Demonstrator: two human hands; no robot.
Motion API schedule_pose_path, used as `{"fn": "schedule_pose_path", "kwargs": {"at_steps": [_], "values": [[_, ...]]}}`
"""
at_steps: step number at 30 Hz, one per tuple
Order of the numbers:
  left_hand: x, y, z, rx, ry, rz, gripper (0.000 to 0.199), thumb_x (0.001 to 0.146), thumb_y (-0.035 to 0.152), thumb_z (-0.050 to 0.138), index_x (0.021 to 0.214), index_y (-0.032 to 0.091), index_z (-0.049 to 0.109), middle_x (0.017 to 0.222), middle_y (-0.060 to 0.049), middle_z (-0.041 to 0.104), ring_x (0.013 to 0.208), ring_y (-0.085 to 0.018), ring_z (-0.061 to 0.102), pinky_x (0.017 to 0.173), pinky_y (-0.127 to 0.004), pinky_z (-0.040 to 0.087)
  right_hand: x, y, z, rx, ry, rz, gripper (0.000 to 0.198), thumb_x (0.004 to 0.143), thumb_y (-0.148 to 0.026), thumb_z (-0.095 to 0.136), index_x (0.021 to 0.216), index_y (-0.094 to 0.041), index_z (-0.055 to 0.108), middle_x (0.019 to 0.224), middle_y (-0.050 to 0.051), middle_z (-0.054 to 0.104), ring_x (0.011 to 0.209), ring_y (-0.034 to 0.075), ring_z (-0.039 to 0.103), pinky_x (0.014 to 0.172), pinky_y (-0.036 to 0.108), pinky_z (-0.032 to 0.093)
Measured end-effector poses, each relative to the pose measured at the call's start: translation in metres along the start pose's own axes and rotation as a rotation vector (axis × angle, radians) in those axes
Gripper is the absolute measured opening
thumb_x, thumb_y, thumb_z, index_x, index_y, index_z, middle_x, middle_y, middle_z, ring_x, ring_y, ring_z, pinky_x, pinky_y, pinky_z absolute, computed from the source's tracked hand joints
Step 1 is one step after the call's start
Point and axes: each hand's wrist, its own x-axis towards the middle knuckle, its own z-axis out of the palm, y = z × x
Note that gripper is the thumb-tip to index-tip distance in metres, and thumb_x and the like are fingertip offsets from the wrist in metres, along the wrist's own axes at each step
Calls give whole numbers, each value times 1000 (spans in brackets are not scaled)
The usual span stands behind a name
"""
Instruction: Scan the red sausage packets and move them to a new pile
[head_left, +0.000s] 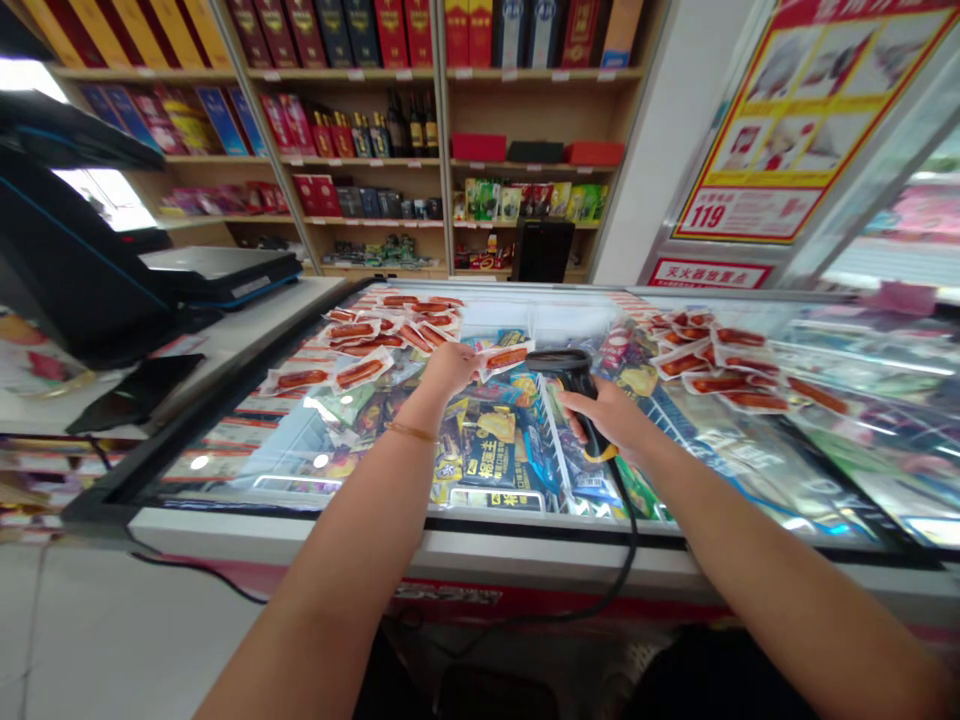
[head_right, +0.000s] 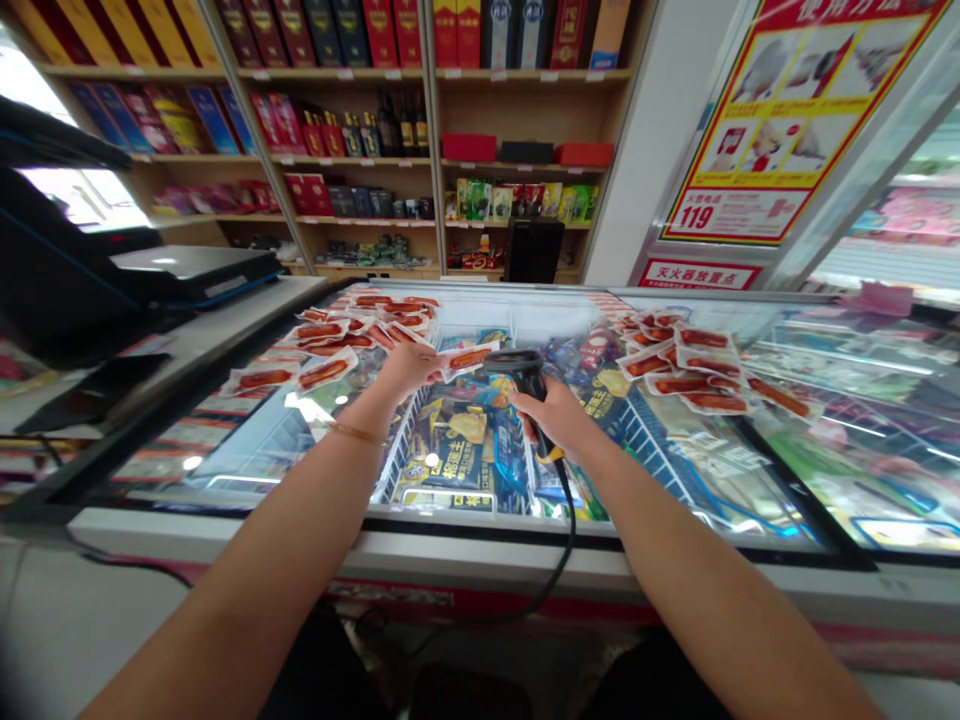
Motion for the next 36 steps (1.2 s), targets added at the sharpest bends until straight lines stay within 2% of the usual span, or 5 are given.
{"fn": "schedule_pose_path", "kwargs": {"at_steps": [9, 17, 28, 32, 36], "values": [[11, -7, 16, -374, 84, -120, 23, 85, 31, 51, 86, 14, 66, 71, -3, 67, 68, -13, 66, 65, -24, 52, -9, -7, 8, -76, -94, -37, 28, 74, -40, 68, 81, -20, 51, 49, -5, 53, 35, 10, 46, 39, 23, 37], [10, -4, 16, -431, 92, -101, 19, 84, 30, 52, 81, 15, 63, 70, -2, 66, 68, -14, 67, 65, -25, 54, -16, -14, 12, -188, -143, -65, 20, 78, -35, 62, 81, -21, 48, 43, -8, 48, 34, 11, 45, 42, 25, 39], [2, 8, 17, -466, 82, -140, 18, 85, 27, 52, 79, 14, 63, 64, -1, 64, 65, -12, 66, 61, -22, 53, -11, -9, 7, -111, -154, -53, 21, 78, -34, 62, 88, -20, 49, 48, -8, 51, 35, 10, 46, 40, 23, 38], [-3, 23, 32, -521, 56, -169, 19, 85, 30, 54, 81, 14, 64, 62, -1, 64, 66, -15, 67, 56, -22, 50, -9, -13, -10, -2, -70, 10, 23, 75, -33, 65, 84, -20, 50, 54, -7, 53, 35, 9, 48, 36, 22, 37], [-3, 57, 58, -528, -66, -123, 15, 84, 27, 55, 82, 17, 65, 70, -1, 68, 71, -15, 68, 53, -19, 46, -23, -19, -56, 40, 82, 28, 26, 73, -33, 69, 84, -20, 50, 55, -6, 54, 36, 9, 48, 36, 22, 39]]}}
